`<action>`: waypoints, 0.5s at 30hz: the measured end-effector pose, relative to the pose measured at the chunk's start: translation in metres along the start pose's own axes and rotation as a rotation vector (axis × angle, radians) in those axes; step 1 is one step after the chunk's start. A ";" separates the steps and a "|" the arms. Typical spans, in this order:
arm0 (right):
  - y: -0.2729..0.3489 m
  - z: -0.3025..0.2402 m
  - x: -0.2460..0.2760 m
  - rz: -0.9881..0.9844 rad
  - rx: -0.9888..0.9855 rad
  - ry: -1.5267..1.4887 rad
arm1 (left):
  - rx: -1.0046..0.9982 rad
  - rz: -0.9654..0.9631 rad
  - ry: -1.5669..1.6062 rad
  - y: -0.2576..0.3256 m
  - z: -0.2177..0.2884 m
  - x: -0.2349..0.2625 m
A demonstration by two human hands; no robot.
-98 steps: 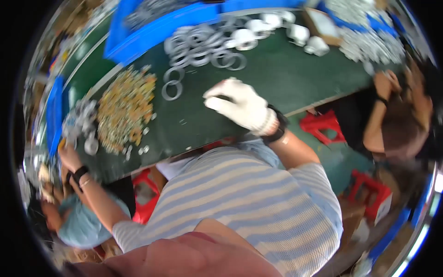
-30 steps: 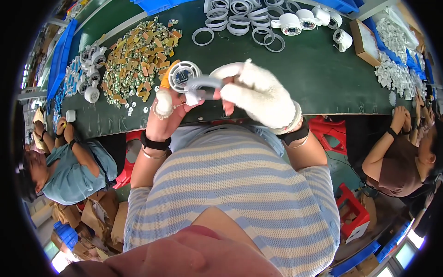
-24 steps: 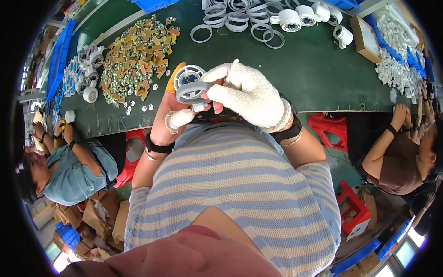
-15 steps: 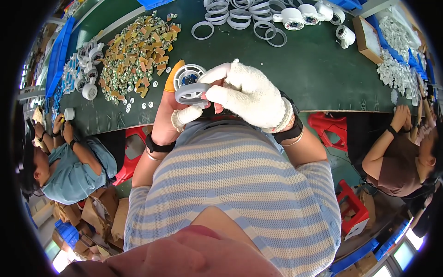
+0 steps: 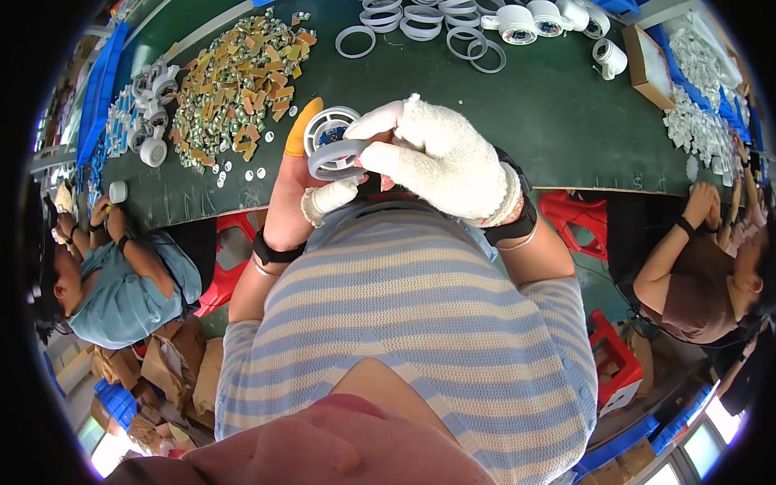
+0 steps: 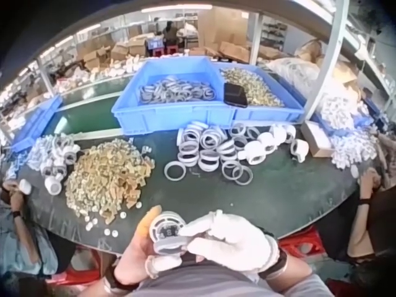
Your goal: Assembling small plastic and metal components by hand on a factory production line.
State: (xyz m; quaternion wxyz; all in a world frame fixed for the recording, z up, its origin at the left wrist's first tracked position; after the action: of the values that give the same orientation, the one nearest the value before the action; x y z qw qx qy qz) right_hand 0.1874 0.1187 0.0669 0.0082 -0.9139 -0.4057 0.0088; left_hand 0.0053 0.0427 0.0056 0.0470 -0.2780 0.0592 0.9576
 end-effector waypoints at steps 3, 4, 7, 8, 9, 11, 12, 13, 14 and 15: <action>-0.001 -0.003 -0.002 -0.019 -0.053 -0.025 | -0.030 -0.008 0.020 0.001 -0.002 0.000; 0.000 -0.001 -0.002 -0.021 -0.051 -0.024 | -0.056 -0.007 -0.032 0.001 -0.002 0.001; -0.002 0.011 0.001 0.022 0.085 0.202 | -0.112 -0.010 -0.151 0.001 -0.004 0.002; -0.006 0.014 0.006 0.095 0.161 0.333 | -0.135 -0.017 -0.215 0.001 -0.005 0.000; -0.008 0.016 0.008 0.169 0.239 0.461 | -0.129 0.006 -0.224 0.001 -0.008 0.001; -0.012 0.024 0.004 0.173 0.101 0.364 | -0.141 -0.003 -0.375 -0.001 -0.012 0.000; -0.014 0.024 -0.001 0.164 0.117 0.401 | -0.092 -0.008 -0.353 -0.001 -0.011 -0.004; -0.017 0.024 -0.006 0.157 0.133 0.438 | -0.124 -0.021 -0.396 -0.002 -0.013 -0.005; -0.021 0.018 -0.012 0.127 0.214 0.559 | -0.106 -0.039 -0.432 -0.001 -0.013 -0.005; -0.024 0.019 -0.015 0.082 0.232 0.580 | -0.087 -0.059 -0.467 0.001 -0.014 -0.005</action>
State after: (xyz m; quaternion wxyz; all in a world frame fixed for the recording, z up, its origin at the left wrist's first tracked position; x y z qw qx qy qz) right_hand 0.1590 0.1243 0.0483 0.2274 -0.8869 -0.3453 -0.2058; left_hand 0.0166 0.0399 -0.0033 0.0754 -0.0524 -0.0025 0.9958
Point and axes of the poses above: each hand's wrist, its own y-axis away from the middle knuckle, its own x-axis out of the back of the hand, z = x × y, the point moved 4 cm from there along -y, towards the middle knuckle, and after that the axes turned 1 degree about -z, right-handed, at the moved point
